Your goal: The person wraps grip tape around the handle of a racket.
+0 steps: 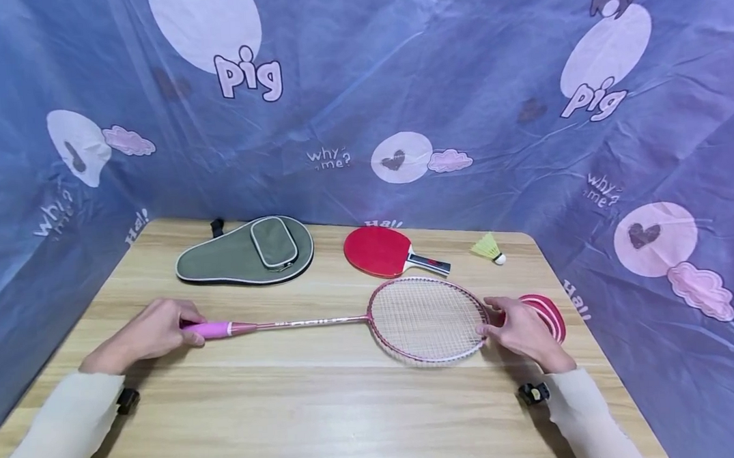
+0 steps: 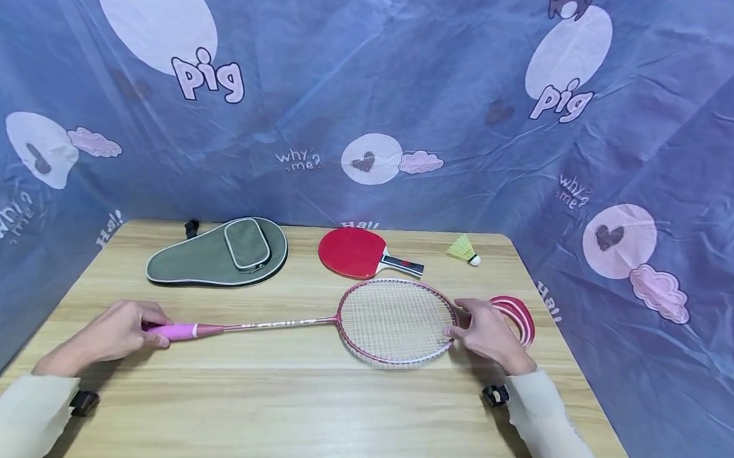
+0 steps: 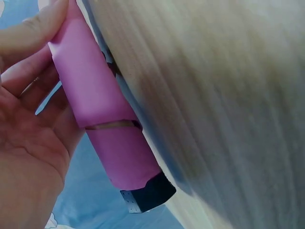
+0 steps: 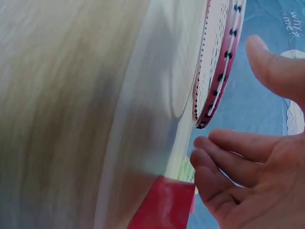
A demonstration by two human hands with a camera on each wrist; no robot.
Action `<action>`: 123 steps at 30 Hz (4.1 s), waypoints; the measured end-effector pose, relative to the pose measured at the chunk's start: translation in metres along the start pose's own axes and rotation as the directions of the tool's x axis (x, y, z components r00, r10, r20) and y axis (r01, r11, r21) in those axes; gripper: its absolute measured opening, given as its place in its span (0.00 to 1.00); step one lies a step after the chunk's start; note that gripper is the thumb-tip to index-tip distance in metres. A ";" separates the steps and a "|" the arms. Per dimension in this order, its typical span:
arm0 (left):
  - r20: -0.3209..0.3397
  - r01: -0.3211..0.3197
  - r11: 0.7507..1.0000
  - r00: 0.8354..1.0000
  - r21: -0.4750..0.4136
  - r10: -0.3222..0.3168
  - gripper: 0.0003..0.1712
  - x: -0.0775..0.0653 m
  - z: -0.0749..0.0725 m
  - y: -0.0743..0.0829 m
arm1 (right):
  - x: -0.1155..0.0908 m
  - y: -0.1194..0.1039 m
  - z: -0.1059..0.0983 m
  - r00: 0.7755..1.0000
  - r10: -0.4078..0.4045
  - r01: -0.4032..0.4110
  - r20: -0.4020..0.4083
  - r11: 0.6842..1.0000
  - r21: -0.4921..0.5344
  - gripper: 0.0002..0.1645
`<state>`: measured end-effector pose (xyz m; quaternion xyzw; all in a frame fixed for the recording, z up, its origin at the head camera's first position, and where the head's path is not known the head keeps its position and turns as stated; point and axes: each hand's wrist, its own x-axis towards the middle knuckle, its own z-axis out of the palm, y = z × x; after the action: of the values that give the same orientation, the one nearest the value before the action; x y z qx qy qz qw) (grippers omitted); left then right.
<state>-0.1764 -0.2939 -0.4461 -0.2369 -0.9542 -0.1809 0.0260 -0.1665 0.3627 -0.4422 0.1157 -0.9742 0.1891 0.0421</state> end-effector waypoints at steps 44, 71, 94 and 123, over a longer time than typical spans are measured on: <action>-0.239 -0.027 0.996 0.971 -0.082 0.007 0.21 0.012 0.006 0.039 | 0.007 0.051 -0.030 0.825 -0.562 0.069 -0.067 -0.018 0.997 0.42; -0.393 -0.302 0.822 0.764 0.482 0.511 0.19 0.034 0.015 0.051 | 0.027 0.013 -0.077 0.846 -0.436 0.293 -0.307 -0.102 0.951 0.38; -0.516 -0.298 0.857 0.699 0.420 0.496 0.10 0.056 0.018 0.068 | 0.058 -0.042 -0.142 0.799 -0.352 0.427 -0.487 -0.237 0.872 0.48; -0.611 -0.283 0.835 0.788 -0.472 -0.078 0.18 0.082 0.014 0.131 | 0.081 -0.137 -0.063 0.841 -0.356 0.479 -0.407 0.143 0.866 0.62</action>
<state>-0.1880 -0.1448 -0.4049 -0.2173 -0.7886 -0.5063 0.2731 -0.2092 0.2464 -0.3248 0.3721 -0.5883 0.7149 0.0660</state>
